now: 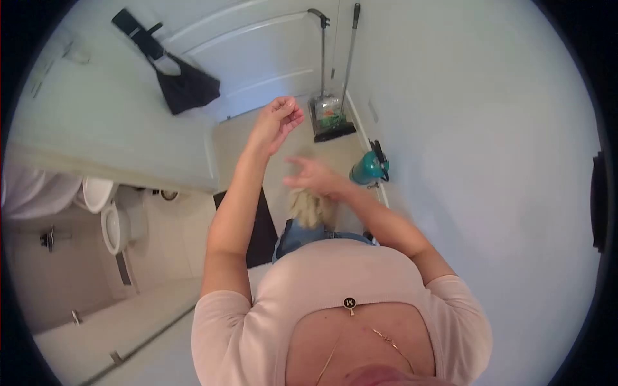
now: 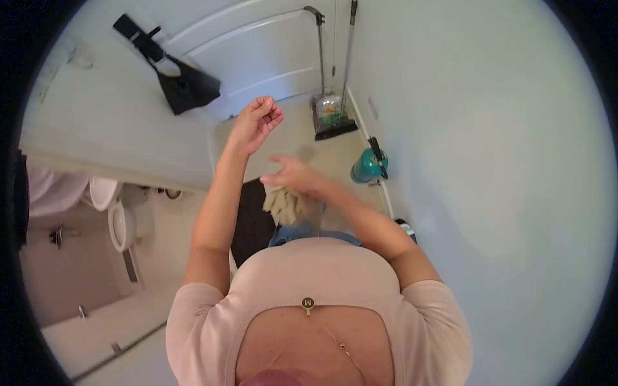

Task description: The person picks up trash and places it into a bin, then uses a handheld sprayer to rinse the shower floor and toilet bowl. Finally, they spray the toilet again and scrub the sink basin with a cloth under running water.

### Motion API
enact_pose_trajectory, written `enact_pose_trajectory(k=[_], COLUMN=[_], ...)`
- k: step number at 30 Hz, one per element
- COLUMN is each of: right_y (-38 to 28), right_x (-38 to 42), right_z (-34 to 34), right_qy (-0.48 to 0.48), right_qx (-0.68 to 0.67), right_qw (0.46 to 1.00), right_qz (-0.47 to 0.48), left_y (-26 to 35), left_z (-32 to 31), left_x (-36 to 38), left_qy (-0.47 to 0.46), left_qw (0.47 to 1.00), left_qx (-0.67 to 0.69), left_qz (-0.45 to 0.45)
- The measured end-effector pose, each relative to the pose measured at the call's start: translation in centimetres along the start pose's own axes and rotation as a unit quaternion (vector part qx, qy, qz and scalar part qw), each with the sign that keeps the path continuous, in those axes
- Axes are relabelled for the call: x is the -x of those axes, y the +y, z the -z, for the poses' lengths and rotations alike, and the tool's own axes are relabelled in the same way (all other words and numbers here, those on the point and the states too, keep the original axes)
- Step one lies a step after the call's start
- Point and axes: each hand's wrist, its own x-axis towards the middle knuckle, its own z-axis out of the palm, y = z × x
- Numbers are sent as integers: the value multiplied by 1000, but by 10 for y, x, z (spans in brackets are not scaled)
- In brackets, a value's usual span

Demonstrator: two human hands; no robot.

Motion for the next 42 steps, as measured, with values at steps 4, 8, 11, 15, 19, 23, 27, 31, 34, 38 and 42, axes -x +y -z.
enact_pose_trajectory(k=[4,8,11,15,19,23,27,31,34,38,42], right_y=[0,-38,-56,-78,-82,-66,-19,52,102,185,246], right_x=[-82,-136,-155,-192,-233,-270,-306,-351,-400,-484,-548], right_z=[33,145,197,237,275,330,392,454,481,518,536], right_qy=[38,248,303,254,223,193,240,198,181,186,230], right_qx=[-49,46,34,105,114,56,96,280,324,417,477], right_qw=[997,966,951,961,968,979,956,921,912,874,830], right_qz=[45,51,51,36,25,-39,-141,-185,-176,-168,-177], left_y=[20,66,67,42,9,-12,-37,-88,-133,-214,-282], left_z=[34,73,83,86,110,152,196,250,292,356,412], left_x=[-90,-177,-202,-254,-306,-359,-410,-451,-484,-519,-555], left_qy=[35,-10,-99,-148,-129,-15,112,153,178,167,125], left_qw=[997,945,913,895,892,928,955,962,955,956,960], left_qx=[-69,-326,-375,-360,-325,-269,-181,-106,-88,-75,-126], left_qz=[20,29,126,219,286,257,208,199,220,231,216])
